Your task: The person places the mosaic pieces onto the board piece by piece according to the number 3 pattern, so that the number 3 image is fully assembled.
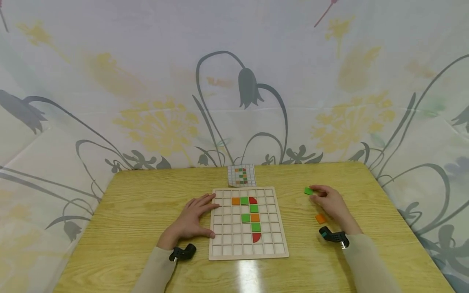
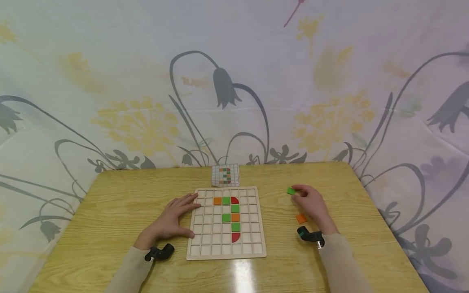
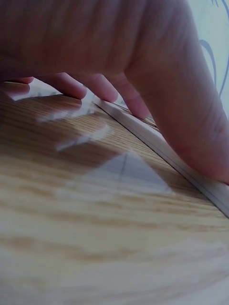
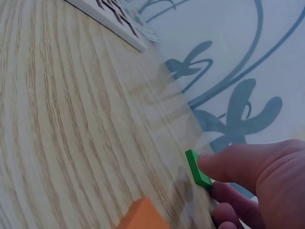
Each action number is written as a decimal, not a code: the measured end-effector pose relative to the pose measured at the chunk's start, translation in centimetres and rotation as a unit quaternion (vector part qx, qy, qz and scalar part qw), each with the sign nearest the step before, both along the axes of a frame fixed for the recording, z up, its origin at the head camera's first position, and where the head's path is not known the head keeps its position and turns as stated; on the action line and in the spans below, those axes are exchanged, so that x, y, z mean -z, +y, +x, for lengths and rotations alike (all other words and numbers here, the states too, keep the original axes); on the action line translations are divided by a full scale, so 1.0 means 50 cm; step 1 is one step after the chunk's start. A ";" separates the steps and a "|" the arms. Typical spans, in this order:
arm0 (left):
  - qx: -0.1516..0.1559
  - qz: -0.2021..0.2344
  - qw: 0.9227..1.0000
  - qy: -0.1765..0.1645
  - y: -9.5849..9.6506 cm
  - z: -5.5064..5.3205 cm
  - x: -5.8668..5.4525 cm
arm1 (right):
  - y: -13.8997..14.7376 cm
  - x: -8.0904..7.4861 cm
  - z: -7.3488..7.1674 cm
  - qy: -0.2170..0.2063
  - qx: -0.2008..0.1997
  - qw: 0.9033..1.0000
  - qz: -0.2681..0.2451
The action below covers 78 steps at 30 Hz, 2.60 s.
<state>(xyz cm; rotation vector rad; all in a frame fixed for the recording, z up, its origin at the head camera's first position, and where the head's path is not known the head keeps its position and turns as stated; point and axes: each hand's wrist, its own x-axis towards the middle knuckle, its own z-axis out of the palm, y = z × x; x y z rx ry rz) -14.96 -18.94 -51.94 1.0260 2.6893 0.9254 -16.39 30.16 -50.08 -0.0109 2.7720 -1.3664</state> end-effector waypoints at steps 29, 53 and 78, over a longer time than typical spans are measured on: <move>-0.002 -0.006 1.000 0.004 -0.001 0.001 -0.003 | -0.044 -0.010 -0.005 -0.006 0.058 0.996 0.073; 0.002 0.000 1.000 0.000 -0.002 0.004 -0.005 | -0.161 -0.046 0.067 0.073 -0.051 0.995 0.048; 0.002 -0.005 1.000 0.000 -0.001 0.002 -0.003 | -0.308 -0.010 0.125 0.119 -0.227 0.966 0.040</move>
